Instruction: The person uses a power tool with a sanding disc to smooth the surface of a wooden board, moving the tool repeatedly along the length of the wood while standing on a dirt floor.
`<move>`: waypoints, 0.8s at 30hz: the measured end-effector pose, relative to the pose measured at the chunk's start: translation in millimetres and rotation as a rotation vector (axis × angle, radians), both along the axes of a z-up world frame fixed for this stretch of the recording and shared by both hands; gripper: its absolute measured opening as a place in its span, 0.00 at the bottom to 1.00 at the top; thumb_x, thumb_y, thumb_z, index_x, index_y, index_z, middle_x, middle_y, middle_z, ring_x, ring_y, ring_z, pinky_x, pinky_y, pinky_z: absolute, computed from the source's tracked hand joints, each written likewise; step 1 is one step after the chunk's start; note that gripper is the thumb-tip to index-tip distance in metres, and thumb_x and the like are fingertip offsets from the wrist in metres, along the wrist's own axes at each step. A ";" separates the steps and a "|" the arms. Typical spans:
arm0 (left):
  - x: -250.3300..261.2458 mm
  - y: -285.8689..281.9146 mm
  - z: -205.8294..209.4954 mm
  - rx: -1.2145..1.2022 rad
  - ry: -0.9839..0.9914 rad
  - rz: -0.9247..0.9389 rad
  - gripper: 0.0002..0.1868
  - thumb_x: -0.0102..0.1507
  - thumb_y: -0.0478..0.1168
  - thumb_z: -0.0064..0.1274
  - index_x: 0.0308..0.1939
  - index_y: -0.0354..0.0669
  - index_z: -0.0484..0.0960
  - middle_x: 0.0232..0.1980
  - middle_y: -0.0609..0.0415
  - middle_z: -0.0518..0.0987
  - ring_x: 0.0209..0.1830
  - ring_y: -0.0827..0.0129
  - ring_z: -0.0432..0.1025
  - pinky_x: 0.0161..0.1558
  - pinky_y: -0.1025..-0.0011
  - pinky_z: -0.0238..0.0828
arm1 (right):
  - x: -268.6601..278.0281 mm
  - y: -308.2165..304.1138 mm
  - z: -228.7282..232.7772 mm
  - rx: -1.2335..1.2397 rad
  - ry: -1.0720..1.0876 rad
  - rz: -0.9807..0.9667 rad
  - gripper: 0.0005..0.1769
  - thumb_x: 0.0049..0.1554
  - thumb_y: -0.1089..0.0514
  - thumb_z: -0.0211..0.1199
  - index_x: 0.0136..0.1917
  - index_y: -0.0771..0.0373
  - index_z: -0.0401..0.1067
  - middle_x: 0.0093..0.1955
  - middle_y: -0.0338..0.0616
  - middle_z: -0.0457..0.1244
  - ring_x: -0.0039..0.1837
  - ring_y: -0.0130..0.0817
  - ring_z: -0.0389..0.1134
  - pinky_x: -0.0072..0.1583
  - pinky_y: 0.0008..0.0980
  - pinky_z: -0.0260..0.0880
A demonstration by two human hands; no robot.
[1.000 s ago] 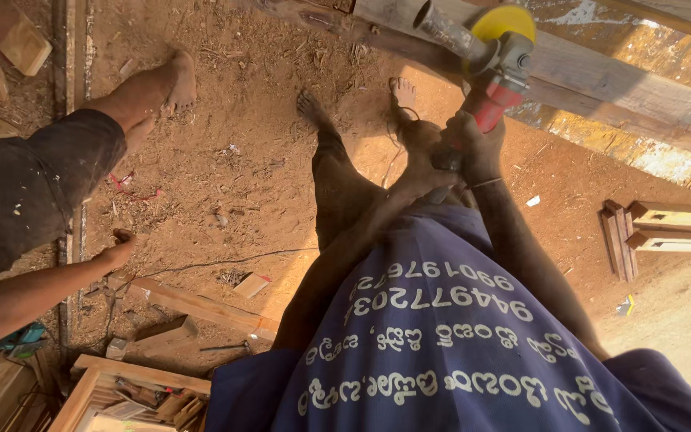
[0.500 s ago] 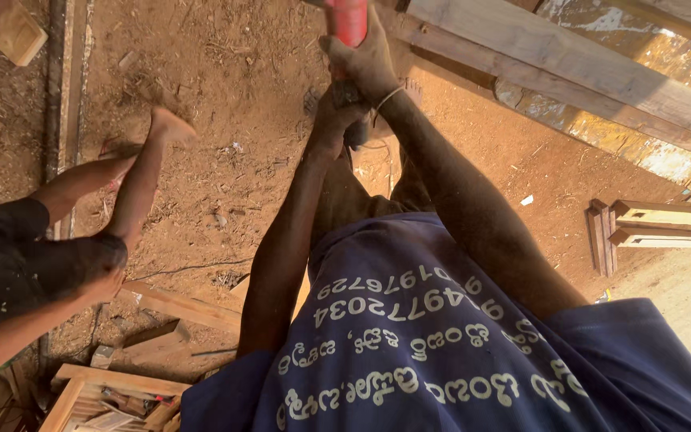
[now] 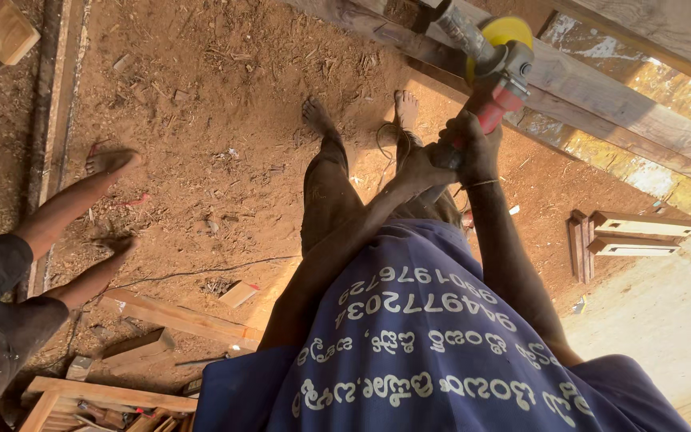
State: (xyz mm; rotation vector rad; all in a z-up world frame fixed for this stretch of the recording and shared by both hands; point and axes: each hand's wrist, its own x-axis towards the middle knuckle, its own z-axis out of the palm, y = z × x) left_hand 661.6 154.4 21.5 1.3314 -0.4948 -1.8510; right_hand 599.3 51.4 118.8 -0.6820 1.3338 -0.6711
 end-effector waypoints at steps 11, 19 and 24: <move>205.4 34.3 3.6 -0.135 0.037 0.439 0.25 0.53 0.37 0.68 0.53 0.39 0.79 0.46 0.56 0.83 0.44 0.74 0.78 0.48 0.72 0.78 | 218.1 -5.8 -59.4 -0.338 0.105 0.570 0.36 0.52 0.49 0.72 0.65 0.63 0.58 0.49 0.48 0.65 0.41 0.32 0.73 0.44 0.34 0.84; 177.3 53.8 11.0 -0.088 0.251 0.571 0.23 0.53 0.32 0.65 0.51 0.36 0.77 0.38 0.46 0.81 0.34 0.62 0.77 0.38 0.62 0.78 | 205.6 11.6 -45.8 -0.308 0.138 0.600 0.35 0.51 0.52 0.74 0.65 0.63 0.60 0.50 0.48 0.66 0.42 0.31 0.72 0.46 0.32 0.83; 126.3 51.9 -5.7 -0.122 0.047 0.457 0.33 0.49 0.34 0.68 0.58 0.38 0.75 0.47 0.54 0.80 0.45 0.69 0.76 0.46 0.68 0.78 | 149.2 20.5 -13.5 -0.096 -0.037 0.397 0.29 0.54 0.56 0.71 0.63 0.66 0.61 0.46 0.50 0.65 0.39 0.32 0.69 0.41 0.31 0.75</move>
